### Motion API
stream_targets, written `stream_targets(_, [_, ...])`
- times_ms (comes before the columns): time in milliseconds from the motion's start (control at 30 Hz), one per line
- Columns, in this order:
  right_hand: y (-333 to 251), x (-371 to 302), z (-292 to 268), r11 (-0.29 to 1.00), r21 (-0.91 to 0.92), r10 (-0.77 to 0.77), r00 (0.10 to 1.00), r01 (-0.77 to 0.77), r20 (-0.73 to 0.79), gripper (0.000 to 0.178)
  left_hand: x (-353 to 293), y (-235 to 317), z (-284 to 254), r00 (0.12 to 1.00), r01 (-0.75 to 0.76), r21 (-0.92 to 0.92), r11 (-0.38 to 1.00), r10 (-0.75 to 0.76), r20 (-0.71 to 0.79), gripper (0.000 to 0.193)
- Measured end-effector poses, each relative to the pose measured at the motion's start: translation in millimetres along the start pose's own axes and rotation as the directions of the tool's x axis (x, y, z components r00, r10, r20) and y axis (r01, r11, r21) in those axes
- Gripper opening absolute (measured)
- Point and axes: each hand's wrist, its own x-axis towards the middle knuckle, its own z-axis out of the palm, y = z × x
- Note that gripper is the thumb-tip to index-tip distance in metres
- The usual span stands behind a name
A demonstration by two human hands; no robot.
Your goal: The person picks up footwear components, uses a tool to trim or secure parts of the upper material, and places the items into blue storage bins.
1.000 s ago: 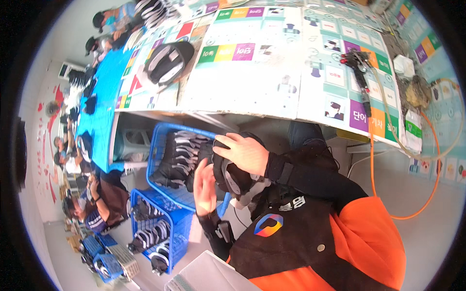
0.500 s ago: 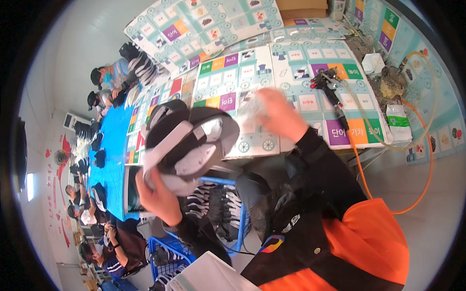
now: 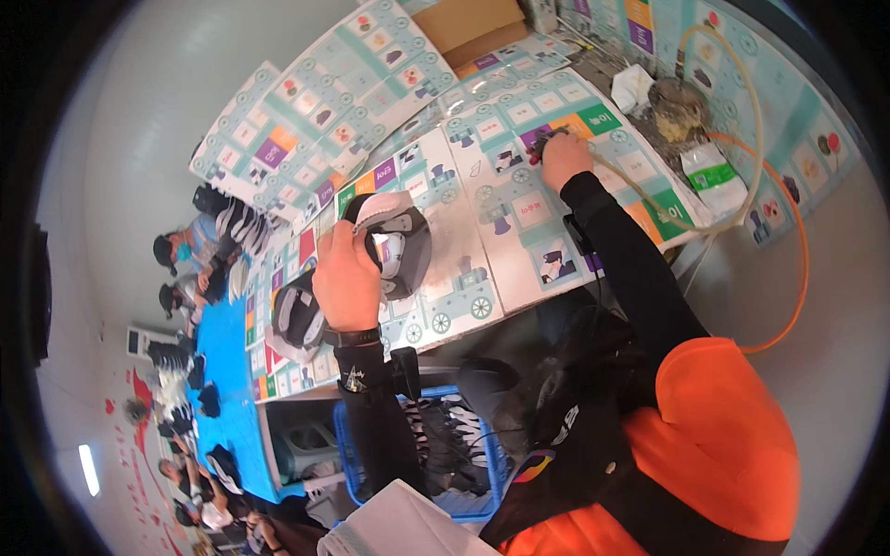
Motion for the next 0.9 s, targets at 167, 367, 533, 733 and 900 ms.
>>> stream_targets(167, [-49.2,-56.3,-79.9,0.695,0.711,-0.142,0.949,-0.107,0.281,0.018,10.4,8.8,8.1,0.999,0.021,0.048,0.999,-0.022,0.028,0.016])
stream_targets(367, [-124.2,-110.7,-128.8,0.45,0.801,-0.451,0.673,-0.396,0.586,0.021,11.0,11.6,1.3,0.998,0.006,0.093,0.996,-0.011,0.057,0.017])
stream_targets(533, [-132.9,-119.8,-108.8,0.514,0.834,-0.375,0.822,-0.2,0.428,0.026,4.8,10.2,2.6,0.998,0.02,0.06,0.998,-0.023,0.052,0.018])
stream_targets(733, [-132.0,-118.4,-96.7,0.546,0.836,-0.362,0.886,-0.052,0.291,0.021,4.8,1.9,-7.1,0.998,0.031,0.022,0.999,-0.032,0.049,0.018])
stream_targets(900, [-136.9,-113.3,-113.4,0.555,0.791,-0.465,0.693,-0.257,0.551,0.021,1.5,-5.1,-5.0,0.999,0.024,-0.012,1.0,-0.023,0.034,0.018])
